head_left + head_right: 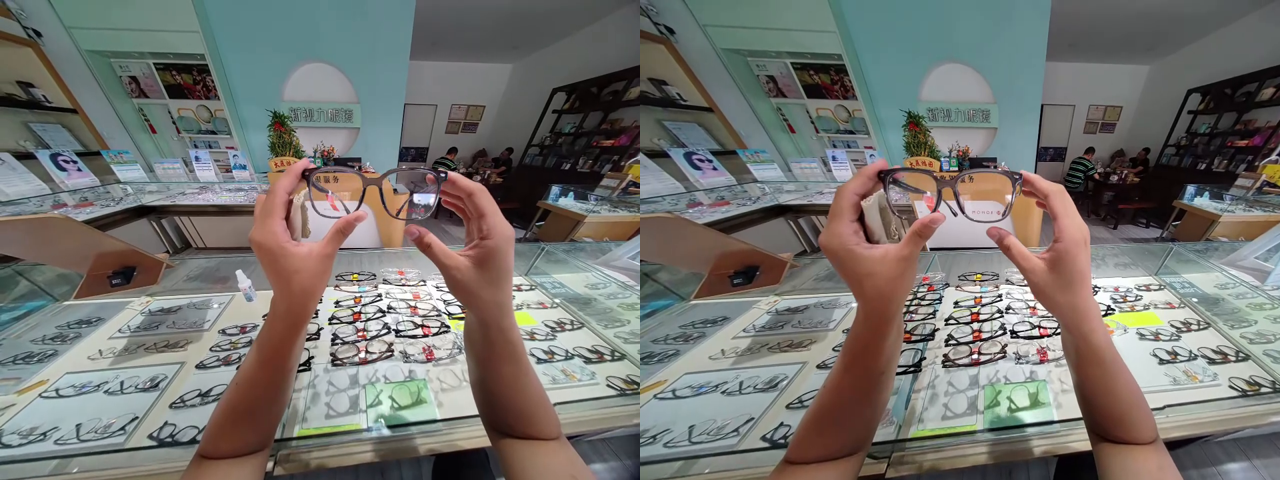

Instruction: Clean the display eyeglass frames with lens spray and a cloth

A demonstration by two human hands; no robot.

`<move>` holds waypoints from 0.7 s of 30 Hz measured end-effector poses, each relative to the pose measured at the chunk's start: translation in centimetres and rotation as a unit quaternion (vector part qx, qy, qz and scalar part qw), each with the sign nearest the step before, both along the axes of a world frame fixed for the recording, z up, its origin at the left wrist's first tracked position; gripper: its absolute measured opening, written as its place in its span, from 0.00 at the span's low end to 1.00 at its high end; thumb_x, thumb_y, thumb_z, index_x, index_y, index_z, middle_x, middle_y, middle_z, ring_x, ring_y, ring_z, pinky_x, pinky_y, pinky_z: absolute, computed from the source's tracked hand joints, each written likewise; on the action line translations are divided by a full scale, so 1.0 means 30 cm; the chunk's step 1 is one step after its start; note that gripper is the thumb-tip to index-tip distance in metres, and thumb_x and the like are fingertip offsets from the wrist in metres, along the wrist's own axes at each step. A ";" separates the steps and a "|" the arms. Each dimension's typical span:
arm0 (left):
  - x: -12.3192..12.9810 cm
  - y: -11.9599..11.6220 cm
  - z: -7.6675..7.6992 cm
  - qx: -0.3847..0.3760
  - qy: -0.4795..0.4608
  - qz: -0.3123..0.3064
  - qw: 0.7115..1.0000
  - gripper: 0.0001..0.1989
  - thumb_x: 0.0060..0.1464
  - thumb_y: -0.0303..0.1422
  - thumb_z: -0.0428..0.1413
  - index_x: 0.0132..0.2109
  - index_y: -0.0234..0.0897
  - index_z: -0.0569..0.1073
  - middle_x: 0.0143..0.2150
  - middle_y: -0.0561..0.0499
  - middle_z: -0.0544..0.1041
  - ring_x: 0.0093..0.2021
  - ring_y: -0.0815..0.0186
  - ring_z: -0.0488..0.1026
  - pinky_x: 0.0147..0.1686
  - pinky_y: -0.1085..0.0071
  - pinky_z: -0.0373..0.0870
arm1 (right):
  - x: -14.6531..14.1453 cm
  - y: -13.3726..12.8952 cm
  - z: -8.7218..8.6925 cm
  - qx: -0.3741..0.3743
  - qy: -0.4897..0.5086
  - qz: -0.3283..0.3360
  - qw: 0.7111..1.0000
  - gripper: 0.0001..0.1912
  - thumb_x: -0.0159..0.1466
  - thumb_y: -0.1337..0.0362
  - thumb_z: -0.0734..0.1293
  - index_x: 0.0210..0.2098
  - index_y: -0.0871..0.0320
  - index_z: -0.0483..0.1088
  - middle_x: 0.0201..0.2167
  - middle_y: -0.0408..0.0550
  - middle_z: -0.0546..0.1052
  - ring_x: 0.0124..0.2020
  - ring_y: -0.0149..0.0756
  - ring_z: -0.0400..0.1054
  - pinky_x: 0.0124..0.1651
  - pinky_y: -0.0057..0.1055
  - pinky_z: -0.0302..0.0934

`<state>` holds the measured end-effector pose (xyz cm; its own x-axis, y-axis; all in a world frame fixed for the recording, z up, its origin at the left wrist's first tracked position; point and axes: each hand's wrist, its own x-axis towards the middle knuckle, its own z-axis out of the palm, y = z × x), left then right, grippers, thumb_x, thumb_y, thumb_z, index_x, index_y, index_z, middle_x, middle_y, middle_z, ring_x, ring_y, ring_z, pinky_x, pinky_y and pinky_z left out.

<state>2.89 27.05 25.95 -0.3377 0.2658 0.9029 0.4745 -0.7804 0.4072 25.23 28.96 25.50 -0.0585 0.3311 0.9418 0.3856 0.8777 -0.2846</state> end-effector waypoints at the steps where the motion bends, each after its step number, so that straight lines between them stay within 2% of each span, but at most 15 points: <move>1: 0.000 -0.006 -0.003 -0.007 -0.007 -0.008 1.000 0.33 0.49 0.49 0.76 0.61 0.53 0.79 0.64 0.51 0.80 0.75 0.45 0.66 0.72 0.48 0.70 | -0.007 0.002 -0.003 0.001 0.007 -0.004 1.000 0.29 0.70 0.53 0.75 0.68 0.45 0.69 0.64 0.54 0.77 0.65 0.55 0.73 0.70 0.59 0.68; 5: 0.003 -0.035 -0.014 -0.067 -0.032 -0.078 0.994 0.36 0.49 0.48 0.77 0.63 0.50 0.77 0.67 0.47 0.77 0.77 0.45 0.64 0.70 0.50 0.73 | -0.028 0.007 -0.012 0.004 0.028 -0.015 0.999 0.26 0.69 0.53 0.75 0.65 0.46 0.71 0.61 0.54 0.80 0.62 0.54 0.76 0.68 0.59 0.70; 11: 0.012 -0.035 -0.017 -0.062 -0.049 -0.053 0.995 0.34 0.48 0.41 0.78 0.61 0.47 0.79 0.60 0.46 0.80 0.70 0.47 0.72 0.70 0.52 0.73 | -0.040 0.007 -0.011 -0.003 0.036 0.011 0.999 0.30 0.66 0.53 0.78 0.66 0.45 0.71 0.61 0.52 0.80 0.61 0.52 0.77 0.66 0.56 0.72; 15: 0.008 -0.018 -0.016 -0.065 -0.047 -0.056 0.995 0.32 0.47 0.41 0.78 0.58 0.48 0.80 0.59 0.47 0.81 0.68 0.48 0.74 0.70 0.52 0.74 | -0.042 0.019 -0.012 -0.011 0.019 -0.009 1.000 0.28 0.69 0.49 0.75 0.66 0.43 0.71 0.59 0.52 0.81 0.60 0.51 0.77 0.65 0.55 0.73; 19: -0.013 0.002 -0.013 -0.087 -0.041 -0.084 0.992 0.30 0.47 0.41 0.78 0.57 0.48 0.81 0.61 0.48 0.81 0.68 0.47 0.74 0.70 0.51 0.73 | -0.033 0.046 -0.018 -0.023 0.018 -0.031 0.999 0.27 0.69 0.47 0.75 0.65 0.45 0.72 0.58 0.53 0.81 0.57 0.50 0.78 0.60 0.51 0.75; 21: -0.024 0.012 -0.013 -0.114 -0.051 -0.123 0.985 0.31 0.48 0.42 0.78 0.58 0.48 0.81 0.63 0.49 0.80 0.70 0.47 0.72 0.71 0.51 0.73 | -0.027 0.055 -0.019 -0.024 0.020 -0.042 0.999 0.27 0.69 0.46 0.75 0.64 0.45 0.74 0.57 0.53 0.81 0.55 0.49 0.78 0.58 0.51 0.75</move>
